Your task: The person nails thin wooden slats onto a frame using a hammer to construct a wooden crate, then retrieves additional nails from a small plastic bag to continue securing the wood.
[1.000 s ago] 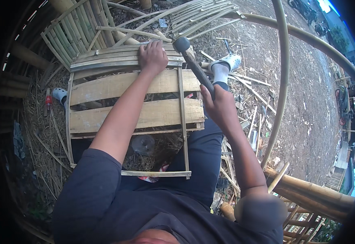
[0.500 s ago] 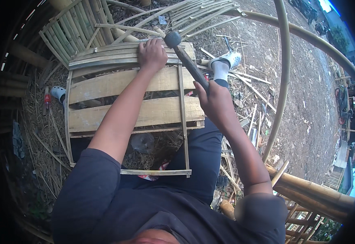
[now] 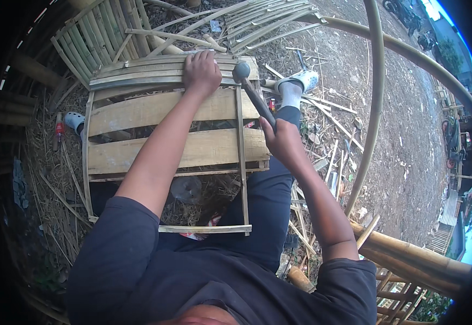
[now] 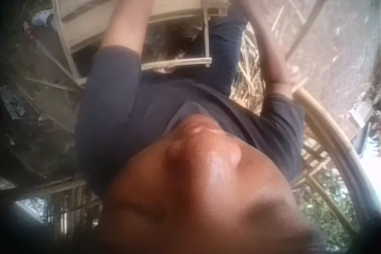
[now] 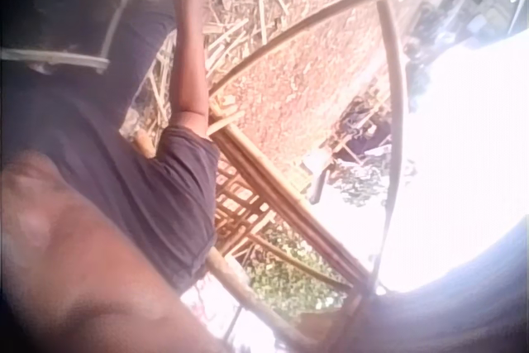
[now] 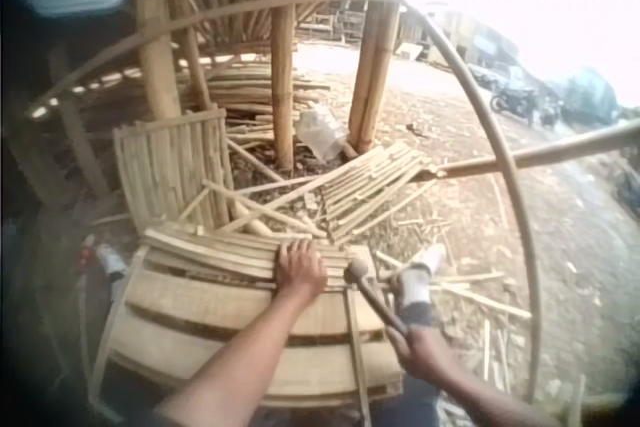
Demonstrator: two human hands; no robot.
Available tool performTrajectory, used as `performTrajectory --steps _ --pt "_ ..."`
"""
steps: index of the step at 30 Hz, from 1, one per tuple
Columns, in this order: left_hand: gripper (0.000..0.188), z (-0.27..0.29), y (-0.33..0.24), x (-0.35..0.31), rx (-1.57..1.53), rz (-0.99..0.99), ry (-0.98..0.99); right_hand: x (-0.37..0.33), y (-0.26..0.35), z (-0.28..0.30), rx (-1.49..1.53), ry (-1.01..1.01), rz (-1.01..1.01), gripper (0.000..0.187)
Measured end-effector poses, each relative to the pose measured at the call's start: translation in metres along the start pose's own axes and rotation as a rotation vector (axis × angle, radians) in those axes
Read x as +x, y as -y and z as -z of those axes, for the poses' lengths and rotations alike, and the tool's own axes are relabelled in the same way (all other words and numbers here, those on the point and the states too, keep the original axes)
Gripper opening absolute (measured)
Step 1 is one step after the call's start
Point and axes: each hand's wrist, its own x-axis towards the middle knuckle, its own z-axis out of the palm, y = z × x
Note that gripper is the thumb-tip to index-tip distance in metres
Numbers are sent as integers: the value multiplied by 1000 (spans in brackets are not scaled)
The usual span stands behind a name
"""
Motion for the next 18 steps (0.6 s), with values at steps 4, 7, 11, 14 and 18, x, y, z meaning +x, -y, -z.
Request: performTrajectory --steps 4,7,11,14,18 --pt "31 -2 4 -3 4 -20 -37 -4 -4 12 115 -124 81 49" --pt "30 1 4 0 30 -5 3 -10 10 26 217 -191 135 44" --pt "32 -3 -1 1 -8 -25 -34 -4 -1 12 13 -63 30 47" --pt "33 -8 5 3 -35 -26 -49 3 -4 8 -31 6 -7 50" --pt "33 -11 9 -1 -25 -30 -97 -9 17 32 139 -90 26 49"
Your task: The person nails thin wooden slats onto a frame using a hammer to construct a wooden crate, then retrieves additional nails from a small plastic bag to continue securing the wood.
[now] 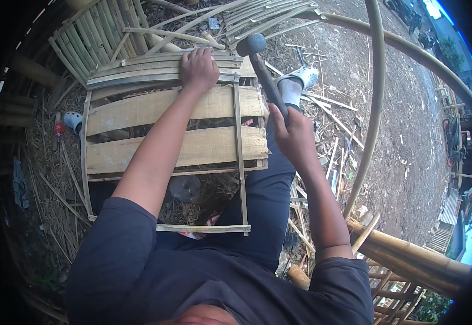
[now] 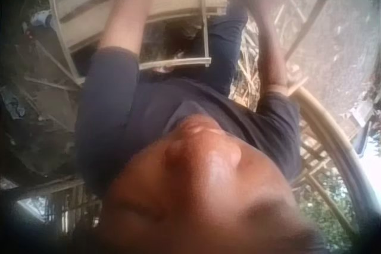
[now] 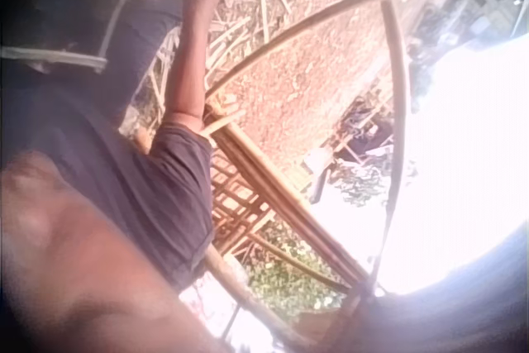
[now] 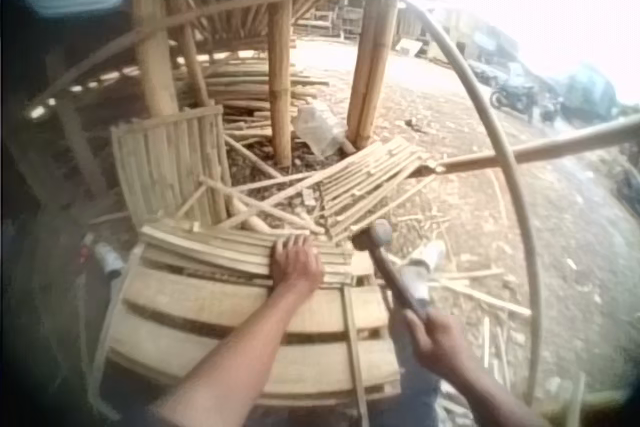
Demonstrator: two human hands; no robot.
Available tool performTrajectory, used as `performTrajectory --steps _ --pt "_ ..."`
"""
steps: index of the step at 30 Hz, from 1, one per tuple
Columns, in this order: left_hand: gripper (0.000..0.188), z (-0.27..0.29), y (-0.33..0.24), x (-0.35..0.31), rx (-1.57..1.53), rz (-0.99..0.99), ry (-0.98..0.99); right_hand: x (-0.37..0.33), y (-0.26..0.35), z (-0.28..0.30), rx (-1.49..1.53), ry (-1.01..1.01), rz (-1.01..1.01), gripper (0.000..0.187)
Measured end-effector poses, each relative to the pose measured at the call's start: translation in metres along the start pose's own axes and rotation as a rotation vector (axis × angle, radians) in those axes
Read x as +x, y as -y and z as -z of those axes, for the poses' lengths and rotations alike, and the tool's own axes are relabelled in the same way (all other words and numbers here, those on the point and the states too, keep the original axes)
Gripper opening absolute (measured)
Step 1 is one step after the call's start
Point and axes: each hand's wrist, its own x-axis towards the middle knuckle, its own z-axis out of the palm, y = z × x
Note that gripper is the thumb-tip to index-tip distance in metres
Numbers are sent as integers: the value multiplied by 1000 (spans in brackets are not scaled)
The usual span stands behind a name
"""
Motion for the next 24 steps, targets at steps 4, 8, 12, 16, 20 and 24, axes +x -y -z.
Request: performTrajectory --steps 4,8,12,16,20,24 --pt "33 1 -6 1 -19 3 21 0 -5 -4 31 -47 20 48" --pt "33 -4 -1 0 -33 -31 -48 7 -25 -29 -210 91 -9 57" --pt "34 8 -8 1 25 26 70 2 -1 -8 -102 7 -30 52" --pt "35 13 -8 3 30 54 129 -10 23 5 15 -31 -11 50" --pt "35 6 -14 3 14 50 128 3 -34 -30 -299 36 59 54" --pt "33 -2 1 0 21 -3 -6 1 11 -5 -158 42 -12 51"
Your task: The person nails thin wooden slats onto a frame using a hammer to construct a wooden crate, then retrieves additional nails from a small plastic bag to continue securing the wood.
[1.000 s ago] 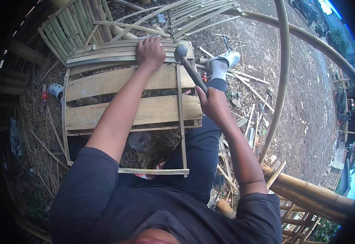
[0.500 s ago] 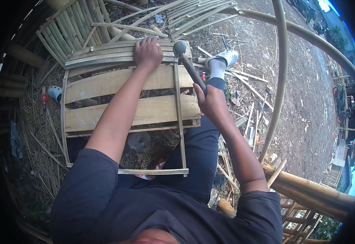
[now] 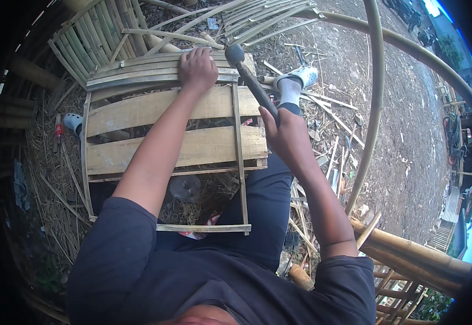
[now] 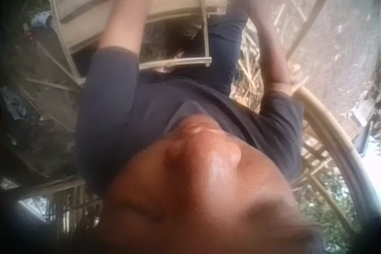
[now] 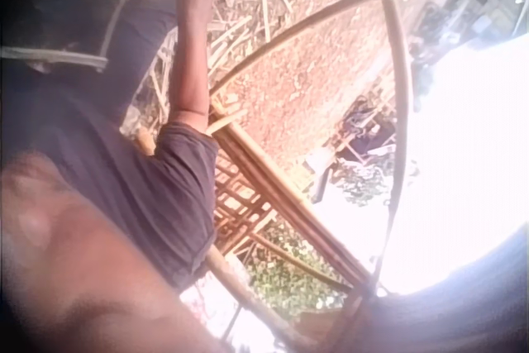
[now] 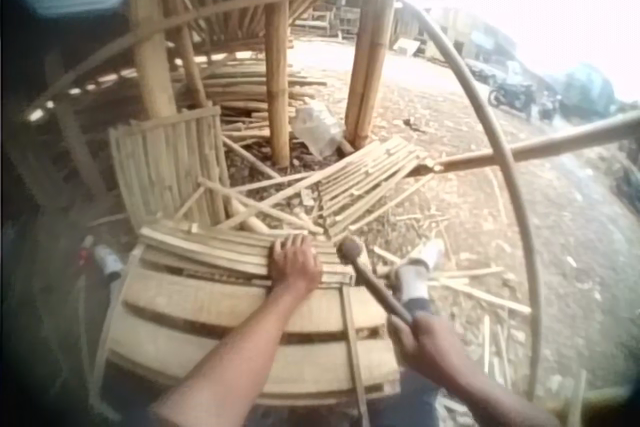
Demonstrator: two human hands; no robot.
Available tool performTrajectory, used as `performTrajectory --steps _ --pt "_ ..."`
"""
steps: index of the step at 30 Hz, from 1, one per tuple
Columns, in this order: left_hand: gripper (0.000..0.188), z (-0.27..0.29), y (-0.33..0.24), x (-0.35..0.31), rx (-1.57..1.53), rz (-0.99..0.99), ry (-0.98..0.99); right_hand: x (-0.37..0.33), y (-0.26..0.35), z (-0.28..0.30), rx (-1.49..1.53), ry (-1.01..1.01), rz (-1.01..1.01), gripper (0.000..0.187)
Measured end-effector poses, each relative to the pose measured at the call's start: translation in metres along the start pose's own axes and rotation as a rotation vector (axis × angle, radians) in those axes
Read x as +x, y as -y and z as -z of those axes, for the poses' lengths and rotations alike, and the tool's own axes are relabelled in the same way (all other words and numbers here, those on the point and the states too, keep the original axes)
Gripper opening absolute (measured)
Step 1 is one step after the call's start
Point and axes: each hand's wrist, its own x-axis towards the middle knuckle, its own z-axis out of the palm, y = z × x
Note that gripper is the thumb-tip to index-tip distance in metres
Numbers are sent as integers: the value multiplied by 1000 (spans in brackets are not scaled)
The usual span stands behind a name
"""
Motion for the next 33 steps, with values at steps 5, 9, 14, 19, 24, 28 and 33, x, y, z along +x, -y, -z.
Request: performTrajectory --steps 5,9,14,19,24,28,33 --pt "34 3 -2 1 10 14 28 -9 12 8 65 -102 105 50" --pt "32 1 -7 1 -16 7 8 3 -28 -28 -172 -13 97 54" --pt "31 4 -2 -1 -4 6 10 -7 -6 -4 60 -3 33 49" --pt "34 12 -11 3 10 45 109 -3 -15 -15 157 -84 100 50" --pt "34 8 -6 6 21 45 74 0 -8 -27 114 153 -44 56" --pt "34 12 -7 1 35 36 125 -16 20 0 232 4 -49 54" --pt "33 11 -7 1 12 57 108 -23 23 -24 189 -148 -64 53"
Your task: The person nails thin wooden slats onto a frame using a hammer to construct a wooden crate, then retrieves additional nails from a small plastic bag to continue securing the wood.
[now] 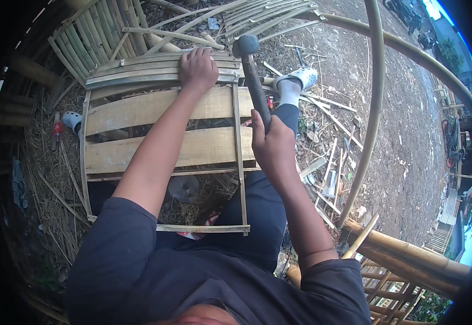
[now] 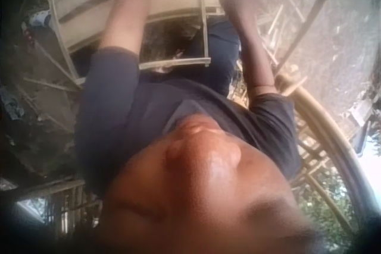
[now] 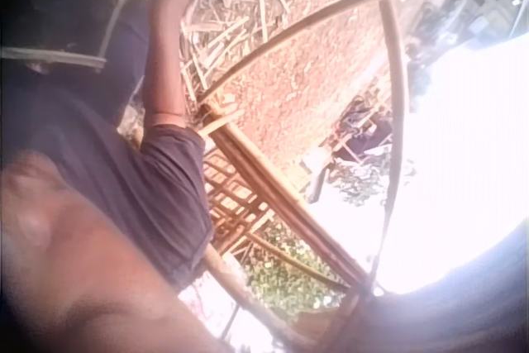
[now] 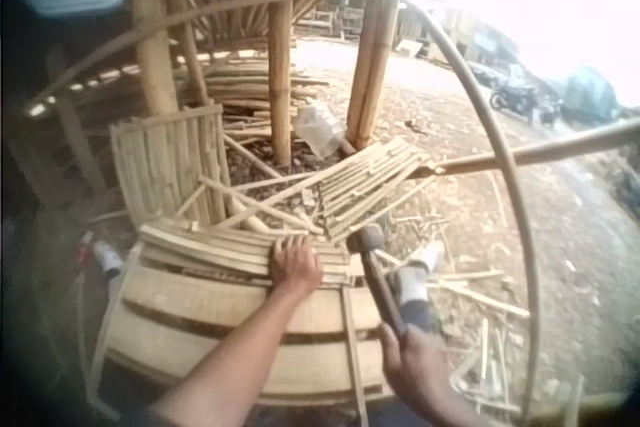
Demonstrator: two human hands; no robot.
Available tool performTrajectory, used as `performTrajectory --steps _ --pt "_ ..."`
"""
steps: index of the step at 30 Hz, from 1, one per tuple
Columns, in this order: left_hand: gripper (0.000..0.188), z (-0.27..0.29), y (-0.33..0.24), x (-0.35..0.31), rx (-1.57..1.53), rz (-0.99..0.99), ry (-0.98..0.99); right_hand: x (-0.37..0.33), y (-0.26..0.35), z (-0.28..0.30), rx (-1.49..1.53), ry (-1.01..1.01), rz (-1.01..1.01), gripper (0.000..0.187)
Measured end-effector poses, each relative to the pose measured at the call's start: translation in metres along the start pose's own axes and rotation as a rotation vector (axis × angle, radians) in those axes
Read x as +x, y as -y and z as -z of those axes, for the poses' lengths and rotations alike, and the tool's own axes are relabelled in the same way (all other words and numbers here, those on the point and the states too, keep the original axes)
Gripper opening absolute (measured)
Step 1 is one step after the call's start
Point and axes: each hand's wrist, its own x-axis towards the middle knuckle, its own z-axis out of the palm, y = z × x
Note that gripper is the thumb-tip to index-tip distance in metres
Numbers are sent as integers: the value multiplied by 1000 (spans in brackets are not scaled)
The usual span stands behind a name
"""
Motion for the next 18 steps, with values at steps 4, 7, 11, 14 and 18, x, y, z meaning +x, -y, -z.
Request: performTrajectory --steps 4,7,11,14,18 --pt "33 -1 -3 2 6 -17 -15 11 -16 -18 -215 56 40 61" --pt "31 -1 3 -2 -18 -18 -66 4 4 10 -36 117 -132 58" --pt "31 0 3 -2 7 -11 -32 -6 13 12 48 27 -142 58" --pt "31 1 -9 2 -16 -21 -25 -4 -17 -17 107 37 -226 60" --pt "29 -7 11 -3 -21 -23 -117 9 -3 -4 235 263 -433 59"
